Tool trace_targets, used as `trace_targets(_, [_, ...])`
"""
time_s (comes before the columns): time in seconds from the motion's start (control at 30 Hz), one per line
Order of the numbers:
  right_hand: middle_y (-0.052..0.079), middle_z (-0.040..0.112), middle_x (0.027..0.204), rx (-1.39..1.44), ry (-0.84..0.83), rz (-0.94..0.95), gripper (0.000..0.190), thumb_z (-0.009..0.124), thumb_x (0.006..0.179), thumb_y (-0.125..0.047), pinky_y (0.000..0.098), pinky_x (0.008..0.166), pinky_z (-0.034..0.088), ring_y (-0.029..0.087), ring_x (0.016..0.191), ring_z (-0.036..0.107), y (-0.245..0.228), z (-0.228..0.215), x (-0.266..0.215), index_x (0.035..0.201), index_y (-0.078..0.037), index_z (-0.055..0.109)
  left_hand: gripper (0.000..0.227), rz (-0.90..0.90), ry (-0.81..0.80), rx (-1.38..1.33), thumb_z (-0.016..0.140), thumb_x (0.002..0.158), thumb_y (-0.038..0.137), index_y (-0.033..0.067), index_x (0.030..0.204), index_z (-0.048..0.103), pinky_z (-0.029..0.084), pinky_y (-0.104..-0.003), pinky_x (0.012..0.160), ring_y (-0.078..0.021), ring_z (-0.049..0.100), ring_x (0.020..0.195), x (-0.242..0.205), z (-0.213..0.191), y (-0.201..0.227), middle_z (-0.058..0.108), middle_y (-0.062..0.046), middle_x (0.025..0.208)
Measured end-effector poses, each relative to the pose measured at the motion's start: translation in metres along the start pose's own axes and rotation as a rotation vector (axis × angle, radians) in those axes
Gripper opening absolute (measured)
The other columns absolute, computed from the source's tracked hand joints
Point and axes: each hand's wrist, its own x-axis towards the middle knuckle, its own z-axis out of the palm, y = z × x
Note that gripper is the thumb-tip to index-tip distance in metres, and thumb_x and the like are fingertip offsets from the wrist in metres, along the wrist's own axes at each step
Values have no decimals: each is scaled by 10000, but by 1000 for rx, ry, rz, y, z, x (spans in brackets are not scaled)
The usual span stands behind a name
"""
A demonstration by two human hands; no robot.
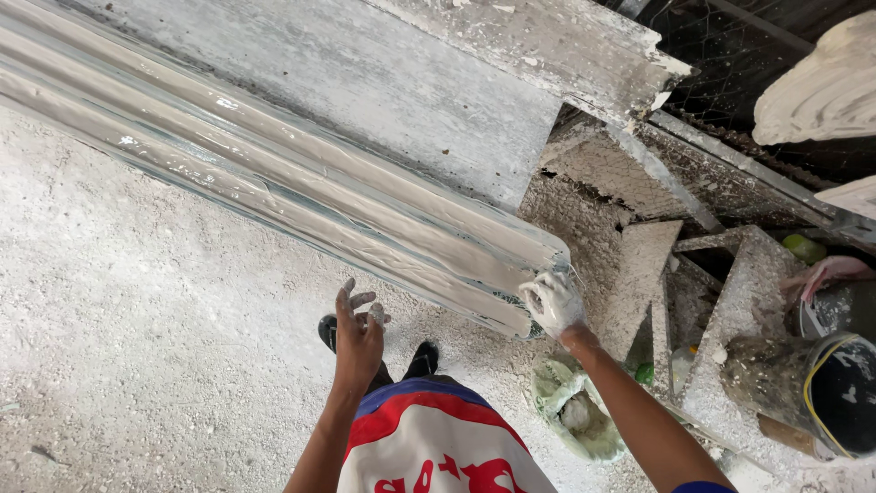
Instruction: The person scoops a white paste from a bucket and spreads it onto a long ribbed mold using a trowel and hands. The person repeatedly smooths the paste along the mold's grooves and edges, occasionally dipping the trowel back into the bucket to gather more material.
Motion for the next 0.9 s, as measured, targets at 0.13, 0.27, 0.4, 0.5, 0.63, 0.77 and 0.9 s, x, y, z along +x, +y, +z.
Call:
trace_targets(0.13, [11, 683, 962, 57, 37, -38, 121, 719, 867, -187, 400, 834, 542, 257, 954, 621, 5, -3, -4, 987, -199, 719, 638, 31, 11, -23, 522, 984, 78, 33, 1553, 238, 609, -314, 723, -223, 723, 925, -2, -2, -6, 575, -212, 1299])
trace_targets(0.27, [18, 704, 966, 30, -30, 39, 105, 659, 925, -152, 419, 849, 540, 275, 948, 628, 7, -1, -2, 1017, -178, 704, 642, 48, 7, -40, 533, 989, 73, 32, 1557, 234, 609, -311, 739, -229, 717, 937, -2, -3, -9, 573, -216, 1293])
trace_targets(0.4, [27, 671, 1048, 83, -189, 89, 263, 583, 924, -117, 367, 913, 536, 233, 993, 623, 18, -14, -9, 1172, -151, 666, 648, 7, -15, -47, 505, 964, 67, 45, 1550, 230, 602, -317, 690, -219, 732, 945, -3, -4, -10, 555, -198, 1303])
trace_targets(0.5, [63, 660, 1126, 18, -129, -215, 338, 635, 852, -129, 388, 995, 485, 245, 1091, 582, 30, -19, -13, 1186, -143, 685, 632, -20, 3, -46, 532, 997, 99, 44, 1554, 239, 590, -312, 703, -228, 720, 927, 0, -4, -10, 572, -200, 1295])
trace_targets(0.63, [-6, 684, 1142, -129, -132, -374, 305, 647, 920, -251, 359, 1008, 485, 189, 1086, 577, 43, 1, -9, 1220, -220, 696, 635, 0, -10, -35, 532, 994, 110, 36, 1552, 237, 602, -308, 707, -221, 726, 929, -3, 2, -9, 569, -209, 1292])
trace_targets(0.77, [-98, 736, 1106, -181, -255, -339, 242, 633, 936, -317, 347, 975, 485, 141, 1028, 597, 53, 21, -3, 1159, -288, 723, 631, -5, -34, -13, 524, 999, 116, 31, 1556, 239, 601, -316, 704, -231, 723, 934, -3, 6, -5, 573, -221, 1289])
trace_targets(0.9, [-65, 741, 1052, 65, -145, -142, 140, 670, 961, -283, 334, 952, 508, 149, 1019, 614, 50, 27, 2, 1073, -243, 744, 632, -2, -32, -27, 527, 1000, 122, 32, 1555, 239, 606, -305, 728, -232, 729, 927, -4, 10, -2, 573, -220, 1295])
